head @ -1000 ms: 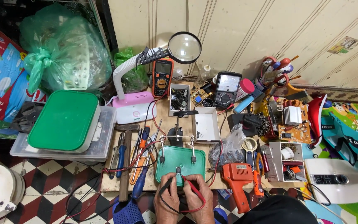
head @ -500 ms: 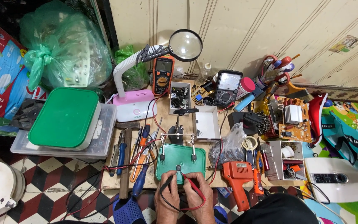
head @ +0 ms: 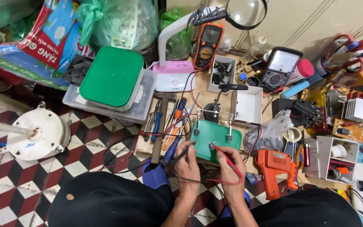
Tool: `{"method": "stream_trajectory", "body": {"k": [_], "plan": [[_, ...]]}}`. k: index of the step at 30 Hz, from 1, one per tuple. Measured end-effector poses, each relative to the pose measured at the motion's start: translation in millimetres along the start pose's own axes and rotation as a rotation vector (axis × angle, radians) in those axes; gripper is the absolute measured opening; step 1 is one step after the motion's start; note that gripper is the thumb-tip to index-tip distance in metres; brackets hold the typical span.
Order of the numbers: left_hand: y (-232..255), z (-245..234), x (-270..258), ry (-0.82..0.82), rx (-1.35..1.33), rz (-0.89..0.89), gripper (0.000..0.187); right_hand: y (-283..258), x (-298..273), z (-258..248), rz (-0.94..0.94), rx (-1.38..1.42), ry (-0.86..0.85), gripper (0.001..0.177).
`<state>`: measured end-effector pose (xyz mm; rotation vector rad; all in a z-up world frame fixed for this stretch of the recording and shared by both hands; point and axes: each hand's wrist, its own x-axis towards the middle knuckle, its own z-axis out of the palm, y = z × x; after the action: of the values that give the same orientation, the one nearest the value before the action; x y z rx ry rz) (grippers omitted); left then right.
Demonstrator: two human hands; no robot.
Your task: The person sits on the floor and uses a multimeter to test electronic components on a green plastic lid. They connect the multimeter probes to the components and check the readings on the multimeter display. The person also picks up and handles small electronic parts from a container.
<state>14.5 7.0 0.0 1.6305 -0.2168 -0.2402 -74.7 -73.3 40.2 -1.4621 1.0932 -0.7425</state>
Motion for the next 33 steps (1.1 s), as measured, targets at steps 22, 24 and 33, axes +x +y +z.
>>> {"method": "stream_trajectory", "body": {"k": [22, 24, 33], "plan": [[-23.4, -3.0, 23.0, -0.092, -0.048, -0.181, 0.039, 16.8, 33.1, 27.8, 0.054, 0.052, -0.147, 0.010], [-24.7, -3.7, 23.7, -0.104, -0.019, -0.168, 0.039, 12.7, 31.5, 28.5, 0.063, 0.015, -0.147, 0.013], [-30.1, -0.7, 24.7, -0.107, 0.028, -0.123, 0.036, 13.3, 31.2, 27.0, 0.066, 0.032, -0.150, 0.013]]}}
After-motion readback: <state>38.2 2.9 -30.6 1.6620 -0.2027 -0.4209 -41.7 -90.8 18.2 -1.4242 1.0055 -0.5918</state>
